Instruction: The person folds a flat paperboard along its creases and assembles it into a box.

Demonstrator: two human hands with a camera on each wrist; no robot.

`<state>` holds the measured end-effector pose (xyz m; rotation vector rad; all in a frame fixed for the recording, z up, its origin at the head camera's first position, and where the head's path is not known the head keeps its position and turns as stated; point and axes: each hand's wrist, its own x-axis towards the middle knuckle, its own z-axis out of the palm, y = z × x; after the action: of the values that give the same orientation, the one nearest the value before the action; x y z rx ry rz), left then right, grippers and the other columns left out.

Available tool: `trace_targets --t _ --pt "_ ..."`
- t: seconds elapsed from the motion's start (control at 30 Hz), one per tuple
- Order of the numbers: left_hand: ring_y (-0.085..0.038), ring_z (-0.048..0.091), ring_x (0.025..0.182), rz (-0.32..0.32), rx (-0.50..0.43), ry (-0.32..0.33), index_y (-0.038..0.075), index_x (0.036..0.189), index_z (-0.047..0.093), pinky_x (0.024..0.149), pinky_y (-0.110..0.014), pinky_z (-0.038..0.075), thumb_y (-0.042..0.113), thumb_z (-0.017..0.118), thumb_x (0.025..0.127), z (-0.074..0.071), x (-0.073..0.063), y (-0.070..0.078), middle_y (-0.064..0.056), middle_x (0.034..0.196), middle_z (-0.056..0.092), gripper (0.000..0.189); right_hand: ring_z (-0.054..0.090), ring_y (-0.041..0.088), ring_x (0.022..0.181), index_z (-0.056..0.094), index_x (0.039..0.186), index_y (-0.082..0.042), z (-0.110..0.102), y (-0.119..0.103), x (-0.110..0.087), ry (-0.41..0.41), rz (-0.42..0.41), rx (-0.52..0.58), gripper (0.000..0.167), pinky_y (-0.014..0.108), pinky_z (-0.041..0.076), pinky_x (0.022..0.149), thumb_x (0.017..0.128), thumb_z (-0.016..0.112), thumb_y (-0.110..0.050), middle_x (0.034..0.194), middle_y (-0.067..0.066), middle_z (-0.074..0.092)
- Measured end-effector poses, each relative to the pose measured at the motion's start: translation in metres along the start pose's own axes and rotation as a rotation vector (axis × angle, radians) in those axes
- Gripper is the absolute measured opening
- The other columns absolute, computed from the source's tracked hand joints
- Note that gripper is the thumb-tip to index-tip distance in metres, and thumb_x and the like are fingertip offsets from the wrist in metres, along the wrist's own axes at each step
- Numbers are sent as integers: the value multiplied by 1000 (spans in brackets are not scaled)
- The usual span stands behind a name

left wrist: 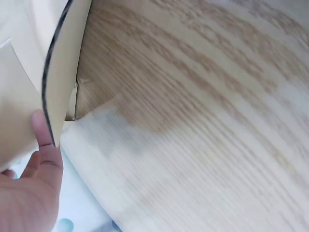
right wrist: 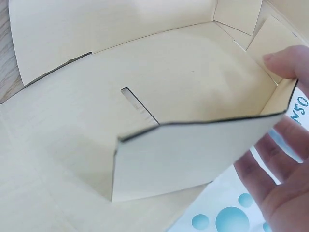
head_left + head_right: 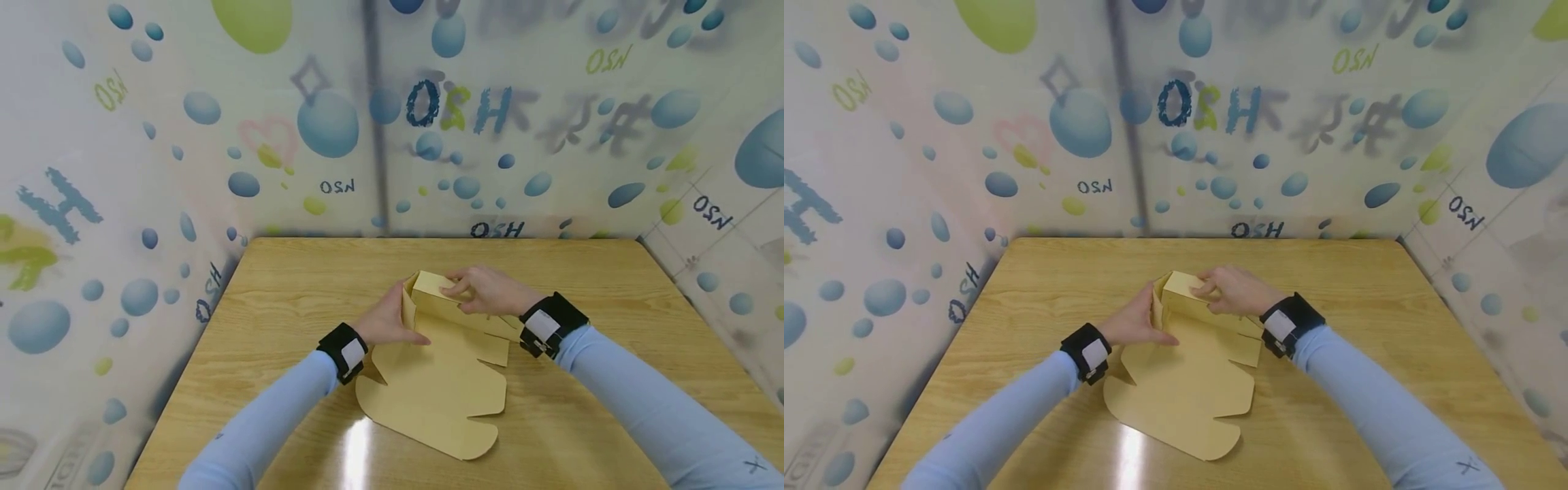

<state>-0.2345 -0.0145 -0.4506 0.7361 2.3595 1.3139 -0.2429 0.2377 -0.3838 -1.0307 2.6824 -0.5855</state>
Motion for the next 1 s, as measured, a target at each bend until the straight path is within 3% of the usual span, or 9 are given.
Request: trace_targets --t 0.13,0.2,0.43,0.6,0.73,0.8,0.9,1.0 --pt "-31 45 138 -2 -11 22 12 158 17 118 -44 35 20 97 65 5 3 2 -15 152 41 123 71 14 70 66 129 -2 -1 -1 0 -10 -2 -20 44 18 52 63 86 76 -3 143 35 52" --pt "-31 46 138 -5 -26 24 13 159 17 119 -44 35 17 98 63 7 2 3 -14 151 42 125 66 9 60 65 130 -2 0 -1 -1 -26 6 -13 45 18 53 61 86 76 -4 144 34 51" --pt "-31 46 137 18 39 48 11 158 17 119 -45 34 21 100 59 11 4 2 -11 148 44 129 74 25 82 66 129 -4 0 -1 -2 -26 -7 -32 46 20 53 67 85 78 -5 144 32 52" --pt "-27 49 133 -10 88 83 13 160 13 115 -46 38 27 100 59 14 4 7 -8 148 47 135 65 11 58 65 130 -3 -1 -1 -2 -28 -17 -41 46 21 53 66 86 77 -5 145 33 51" --pt "-24 50 131 -6 100 90 14 160 13 114 -43 40 27 100 58 15 6 6 -6 147 48 135 63 11 59 65 130 -3 -1 0 -3 -32 -14 -47 46 24 52 70 86 77 -6 145 32 52" --pt "-23 50 132 21 83 84 13 159 16 115 -42 39 23 101 58 14 8 5 -6 147 49 133 67 12 67 65 130 -3 -1 -1 -3 -32 -15 -54 46 24 51 71 86 77 -7 145 32 52" --pt "-22 51 131 47 73 71 12 157 22 115 -41 39 19 100 60 12 12 3 -6 145 51 125 58 11 54 64 131 -4 -2 -2 -3 -42 -6 -30 47 21 49 65 86 77 -6 147 31 50" --pt "-22 53 129 47 108 64 11 155 27 113 -40 42 20 95 68 11 16 0 -8 144 51 111 45 7 44 64 131 -4 -2 -3 -2 -46 -5 -7 47 19 45 56 86 77 -6 148 32 49"
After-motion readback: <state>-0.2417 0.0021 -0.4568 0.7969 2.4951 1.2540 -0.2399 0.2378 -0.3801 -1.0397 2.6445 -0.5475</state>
